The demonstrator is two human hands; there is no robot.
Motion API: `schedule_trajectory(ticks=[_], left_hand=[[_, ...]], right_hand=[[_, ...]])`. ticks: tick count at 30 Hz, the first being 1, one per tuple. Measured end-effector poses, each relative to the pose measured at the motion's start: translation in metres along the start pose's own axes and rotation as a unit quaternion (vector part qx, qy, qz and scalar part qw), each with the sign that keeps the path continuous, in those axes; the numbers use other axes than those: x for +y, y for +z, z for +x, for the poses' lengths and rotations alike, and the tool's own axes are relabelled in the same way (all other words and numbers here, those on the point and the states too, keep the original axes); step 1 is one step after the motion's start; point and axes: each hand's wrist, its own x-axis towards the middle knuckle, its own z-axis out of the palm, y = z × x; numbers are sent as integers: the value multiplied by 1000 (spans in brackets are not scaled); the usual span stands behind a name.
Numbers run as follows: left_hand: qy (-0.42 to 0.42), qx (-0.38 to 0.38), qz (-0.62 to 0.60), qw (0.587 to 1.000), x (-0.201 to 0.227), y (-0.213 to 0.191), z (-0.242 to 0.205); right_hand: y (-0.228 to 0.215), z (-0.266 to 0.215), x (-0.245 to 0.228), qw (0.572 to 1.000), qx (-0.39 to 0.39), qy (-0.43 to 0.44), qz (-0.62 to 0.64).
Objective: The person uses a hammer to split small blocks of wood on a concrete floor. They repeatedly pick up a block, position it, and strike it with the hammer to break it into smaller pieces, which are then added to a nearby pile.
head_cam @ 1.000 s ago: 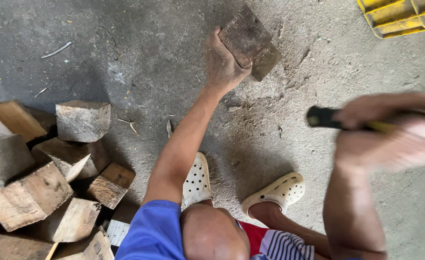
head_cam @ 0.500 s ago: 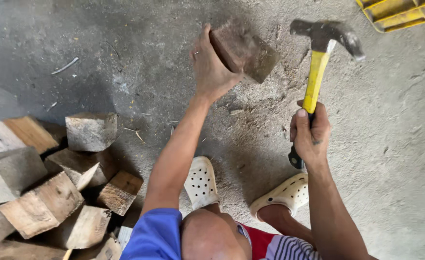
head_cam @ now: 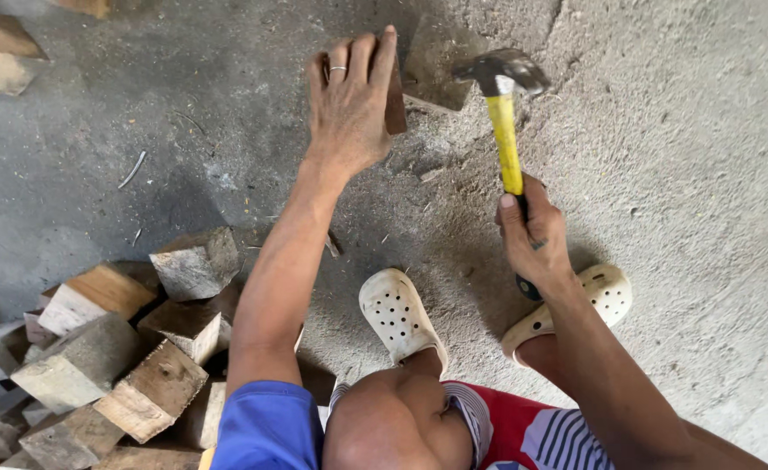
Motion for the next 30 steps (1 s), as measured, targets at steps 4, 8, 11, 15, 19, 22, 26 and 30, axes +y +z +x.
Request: schedule_trajectory(ticks=[4, 8, 11, 15, 19, 22, 26, 30], left_hand=[[-18, -39, -23, 999, -6, 5, 1], [-43, -22, -34, 998, -9, 17, -7], [-45, 5, -50, 998, -10, 27, -14], [-38, 3, -53, 998, -9, 33, -12], [-29, 44, -81, 995, -11, 37, -18], [-26, 26, -49, 998, -9, 45, -21], [-6, 56, -31, 998, -4, 49, -26], [2, 74, -52, 996, -8, 63, -32]], right_hand=[[5, -2, -7, 999, 9, -49, -8], [11, 2, -12, 989, 53, -135, -22], [16, 13, -7, 971, 86, -221, 14], [23, 44, 0, 967, -25, -200, -157], [15, 46, -9, 978, -77, -135, -138], [4, 39, -20, 977, -41, -158, -137], [-19, 28, -35, 965, 40, -232, -112], [3, 42, -21, 969, -21, -177, -172]])
